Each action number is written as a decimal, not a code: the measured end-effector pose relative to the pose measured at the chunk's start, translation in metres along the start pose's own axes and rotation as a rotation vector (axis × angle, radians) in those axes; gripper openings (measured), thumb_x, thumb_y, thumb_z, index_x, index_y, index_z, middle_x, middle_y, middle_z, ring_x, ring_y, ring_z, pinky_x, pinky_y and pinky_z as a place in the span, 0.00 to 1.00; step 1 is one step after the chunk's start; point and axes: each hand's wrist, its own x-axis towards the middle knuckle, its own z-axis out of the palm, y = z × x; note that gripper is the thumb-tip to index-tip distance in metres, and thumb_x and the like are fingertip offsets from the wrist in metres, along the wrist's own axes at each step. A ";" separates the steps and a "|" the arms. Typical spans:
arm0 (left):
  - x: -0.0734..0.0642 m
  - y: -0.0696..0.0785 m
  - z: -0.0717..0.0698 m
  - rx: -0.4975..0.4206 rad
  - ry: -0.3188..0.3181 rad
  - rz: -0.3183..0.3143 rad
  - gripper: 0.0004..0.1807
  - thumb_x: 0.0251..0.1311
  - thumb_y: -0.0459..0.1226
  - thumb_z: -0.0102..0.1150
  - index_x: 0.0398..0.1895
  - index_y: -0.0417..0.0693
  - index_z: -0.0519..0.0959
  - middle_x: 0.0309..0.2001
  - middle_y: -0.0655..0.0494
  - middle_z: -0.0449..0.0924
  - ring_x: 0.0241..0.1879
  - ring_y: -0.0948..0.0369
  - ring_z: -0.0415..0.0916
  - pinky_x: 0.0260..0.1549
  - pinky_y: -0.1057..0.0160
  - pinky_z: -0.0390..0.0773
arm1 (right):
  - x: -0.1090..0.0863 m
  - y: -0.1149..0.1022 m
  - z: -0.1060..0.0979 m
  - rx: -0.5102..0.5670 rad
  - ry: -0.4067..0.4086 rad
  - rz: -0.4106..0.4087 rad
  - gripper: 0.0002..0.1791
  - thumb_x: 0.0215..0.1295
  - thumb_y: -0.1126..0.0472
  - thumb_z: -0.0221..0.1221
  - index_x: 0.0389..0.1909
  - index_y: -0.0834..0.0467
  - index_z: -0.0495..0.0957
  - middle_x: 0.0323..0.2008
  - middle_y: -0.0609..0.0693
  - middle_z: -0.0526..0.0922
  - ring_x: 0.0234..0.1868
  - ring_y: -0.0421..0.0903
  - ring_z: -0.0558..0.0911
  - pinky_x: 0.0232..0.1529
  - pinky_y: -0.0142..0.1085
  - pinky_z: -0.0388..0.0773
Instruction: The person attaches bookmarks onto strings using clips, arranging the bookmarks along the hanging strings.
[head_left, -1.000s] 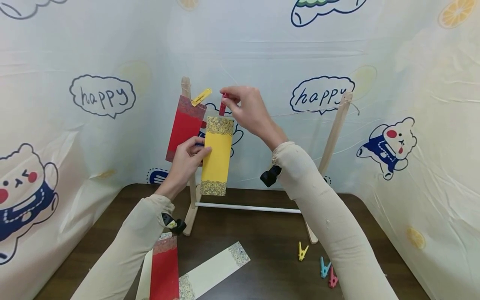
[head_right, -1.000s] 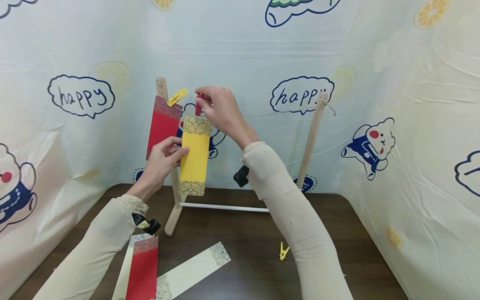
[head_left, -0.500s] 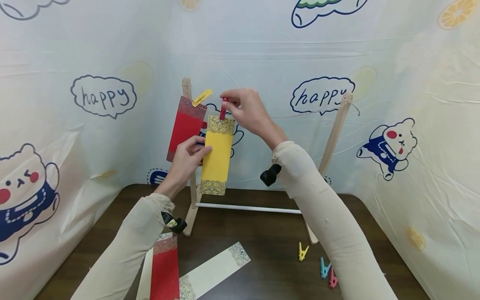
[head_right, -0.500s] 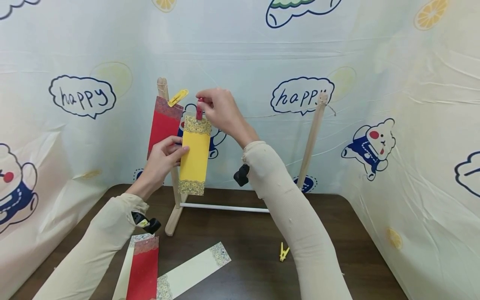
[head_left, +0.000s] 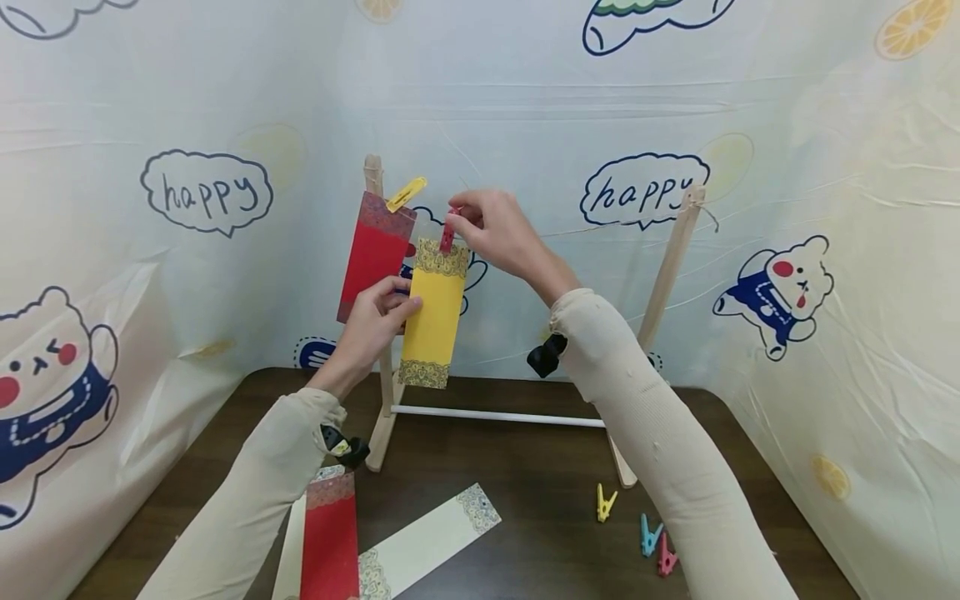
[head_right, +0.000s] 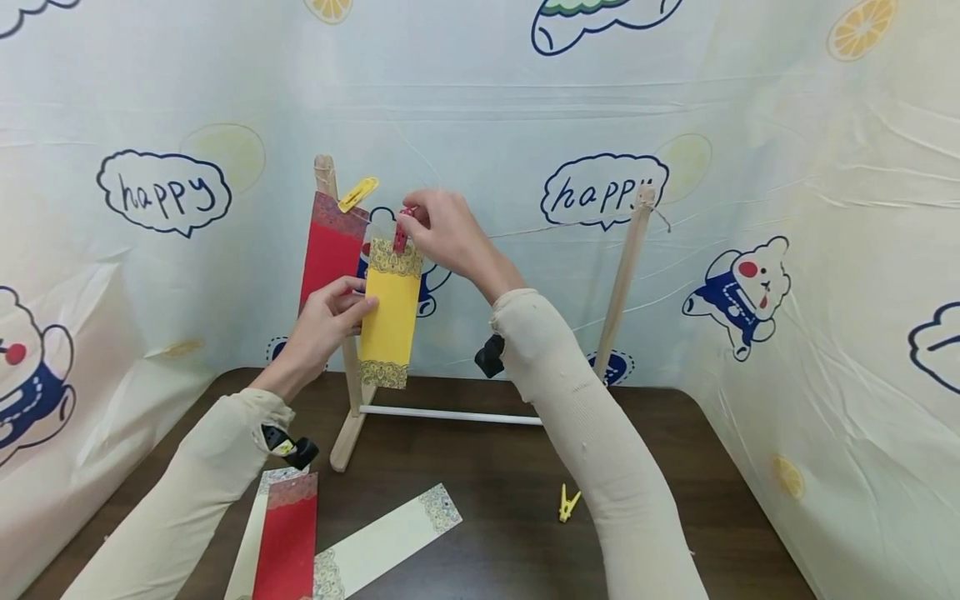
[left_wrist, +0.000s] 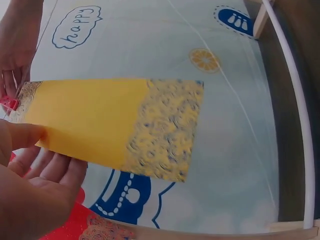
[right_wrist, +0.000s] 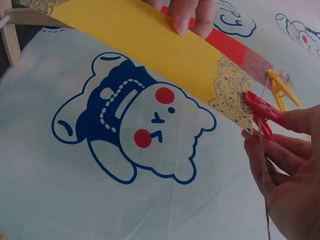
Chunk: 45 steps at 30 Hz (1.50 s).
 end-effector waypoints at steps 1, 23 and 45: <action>0.000 0.000 0.001 0.008 -0.008 -0.013 0.17 0.72 0.38 0.56 0.57 0.39 0.72 0.53 0.40 0.81 0.49 0.50 0.81 0.49 0.55 0.82 | -0.001 0.000 0.000 -0.005 -0.006 -0.002 0.22 0.75 0.56 0.55 0.62 0.64 0.75 0.46 0.53 0.85 0.41 0.42 0.82 0.46 0.32 0.81; -0.027 -0.018 -0.003 0.096 -0.016 -0.106 0.28 0.71 0.39 0.56 0.69 0.43 0.60 0.65 0.42 0.69 0.64 0.47 0.69 0.62 0.46 0.71 | -0.058 0.000 -0.014 -0.167 0.117 -0.072 0.19 0.76 0.48 0.51 0.53 0.56 0.81 0.47 0.47 0.84 0.51 0.46 0.77 0.54 0.39 0.75; -0.077 -0.022 0.008 0.305 -0.043 -0.069 0.23 0.69 0.41 0.60 0.62 0.46 0.67 0.59 0.45 0.73 0.58 0.50 0.72 0.58 0.46 0.74 | -0.142 0.015 -0.013 -0.188 0.120 -0.148 0.18 0.75 0.51 0.54 0.54 0.59 0.81 0.47 0.50 0.85 0.48 0.47 0.78 0.48 0.42 0.78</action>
